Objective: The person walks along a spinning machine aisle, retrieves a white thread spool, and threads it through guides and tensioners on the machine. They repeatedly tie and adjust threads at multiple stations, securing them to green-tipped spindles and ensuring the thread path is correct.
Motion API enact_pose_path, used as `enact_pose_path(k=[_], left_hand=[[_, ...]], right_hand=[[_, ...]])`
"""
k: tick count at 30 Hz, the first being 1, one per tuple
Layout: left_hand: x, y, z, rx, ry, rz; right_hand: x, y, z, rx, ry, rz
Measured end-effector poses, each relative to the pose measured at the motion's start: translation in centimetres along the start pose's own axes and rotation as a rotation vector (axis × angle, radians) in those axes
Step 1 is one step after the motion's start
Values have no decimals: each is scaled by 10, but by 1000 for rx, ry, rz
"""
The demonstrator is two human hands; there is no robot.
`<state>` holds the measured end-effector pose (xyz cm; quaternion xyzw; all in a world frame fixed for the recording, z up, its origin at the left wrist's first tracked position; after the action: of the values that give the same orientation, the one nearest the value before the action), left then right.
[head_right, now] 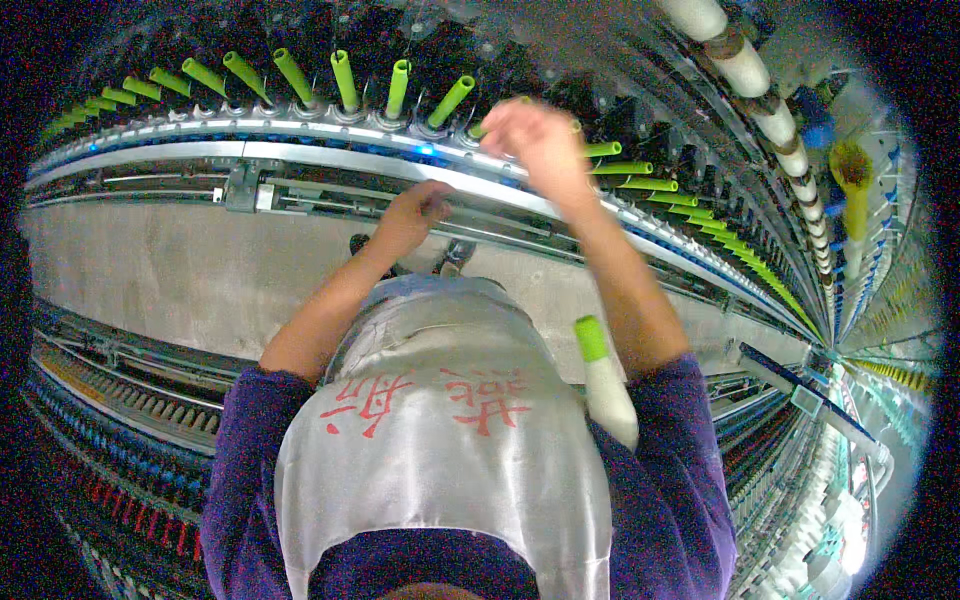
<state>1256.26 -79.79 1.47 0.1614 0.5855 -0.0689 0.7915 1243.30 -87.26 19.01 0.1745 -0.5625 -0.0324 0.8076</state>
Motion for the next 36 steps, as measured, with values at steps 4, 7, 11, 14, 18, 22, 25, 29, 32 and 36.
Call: enact_pose_path(k=[4,7,11,14,18,22,25,29,32,36], left_hand=[[-103,30,21,269,260,-119],[-194,70,56,487,911,-394],[-238,104,106,786,1126,-379],[-231,107,117,763,1071,-323],[-213,112,121,598,859,-343],[-203,111,131,459,647,-406],[-200,113,131,373,487,-470],[-201,114,125,291,355,-600],[-207,115,119,279,289,-668],[-222,117,124,76,38,-769]], right_hand=[[-14,-5,-59,327,352,-126],[98,19,-54,483,-312,217],[194,77,-45,785,-758,164],[234,68,-43,411,326,516],[269,1,10,-586,1036,96],[250,-43,33,-451,1720,-3],[246,-50,46,-555,1760,187],[241,-48,45,-430,1813,48],[246,-47,40,-479,1773,182],[246,-43,46,-463,1642,85]])
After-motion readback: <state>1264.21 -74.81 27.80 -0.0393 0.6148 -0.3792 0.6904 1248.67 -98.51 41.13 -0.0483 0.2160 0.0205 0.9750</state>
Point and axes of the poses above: each hand's wrist, its own y-axis away from the middle knuckle, its own z-axis out of the back of the hand, x = y × z, the point moved 4 cm from there along -y, towards the middle knuckle, and after that the axes turned 7 degrees about -y, right-handed, at the moved point
